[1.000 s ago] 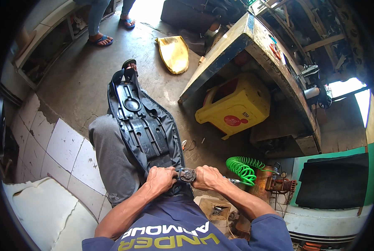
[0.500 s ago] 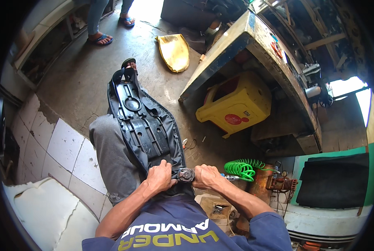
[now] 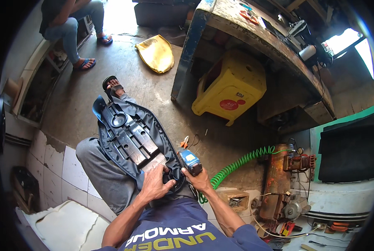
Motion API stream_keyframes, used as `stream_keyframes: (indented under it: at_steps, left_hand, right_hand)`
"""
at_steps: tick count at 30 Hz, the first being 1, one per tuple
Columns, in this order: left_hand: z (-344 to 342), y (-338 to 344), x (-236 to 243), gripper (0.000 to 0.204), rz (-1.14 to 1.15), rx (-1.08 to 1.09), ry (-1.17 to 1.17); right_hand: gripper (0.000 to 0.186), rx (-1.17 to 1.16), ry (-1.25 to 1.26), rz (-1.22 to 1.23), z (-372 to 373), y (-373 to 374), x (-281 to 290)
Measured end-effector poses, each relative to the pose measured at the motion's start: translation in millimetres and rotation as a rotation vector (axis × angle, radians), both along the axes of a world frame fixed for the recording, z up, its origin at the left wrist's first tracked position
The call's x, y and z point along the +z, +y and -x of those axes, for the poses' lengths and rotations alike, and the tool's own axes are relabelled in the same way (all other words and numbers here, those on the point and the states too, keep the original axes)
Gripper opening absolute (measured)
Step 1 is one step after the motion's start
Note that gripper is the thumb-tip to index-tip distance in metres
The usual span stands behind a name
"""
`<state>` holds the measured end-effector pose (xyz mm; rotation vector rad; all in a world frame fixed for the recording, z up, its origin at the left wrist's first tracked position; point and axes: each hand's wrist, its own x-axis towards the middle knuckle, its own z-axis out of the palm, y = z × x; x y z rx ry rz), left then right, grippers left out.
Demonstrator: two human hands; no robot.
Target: The person fits a cover over a motorcycle seat base, fastens the edges underneath using a pneumatic stapler, and trims off the excess cover material with scissors.
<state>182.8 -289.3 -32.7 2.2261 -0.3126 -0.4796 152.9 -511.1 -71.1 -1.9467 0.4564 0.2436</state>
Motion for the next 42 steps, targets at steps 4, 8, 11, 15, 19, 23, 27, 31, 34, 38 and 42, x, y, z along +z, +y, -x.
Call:
stream_keyframes:
  at_steps: [4,8,11,15,19,23,27,31,34,38,42]
  left_hand:
    - [2,-20,-5,0.04,0.109,0.155,0.041]
    - [-7,-30,19,0.027,0.287,0.025,0.271]
    - [-11,-20,4,0.036,0.154,0.205,-0.098]
    - [2,-17,-13,0.042,0.136,0.119,0.12]
    - [-1,-43,-7,0.041,0.266,0.308,-0.046]
    - [-6,-45,-10,0.039,0.456,0.275,0.123]
    - [4,-43,-17,0.038,0.06,0.424,-0.114]
    - [12,-48,-32,0.04,-0.136,0.245,-0.216]
    - [13,-57,-30,0.035,-0.129,0.322,-0.242]
    - [5,-50,-31,0.028,0.061,0.33,-0.1]
    - [-17,-21,-23,0.023,0.666,0.635,0.142]
  right_hand:
    - [0.036,-0.033,-0.111,-0.006,10,7,-27]
    - [0.03,0.043,-0.051,0.018,18,-9,-54]
    - [0.029,-0.006,-0.073,-0.009,9,12,-21]
    - [0.027,-0.031,-0.059,0.025,9,10,-15]
    - [0.024,-0.05,-0.016,0.073,9,10,-21]
    - [0.025,-0.038,-0.102,0.031,17,-2,-51]
    - [0.025,0.003,-0.028,0.051,9,7,-25]
    - [0.026,0.017,-0.024,0.086,12,2,-39]
    - [0.028,0.067,-0.067,0.096,15,-2,-44]
    - [0.029,0.038,-0.066,0.064,15,2,-44]
    - [0.043,-0.028,-0.004,0.022,5,12,-22]
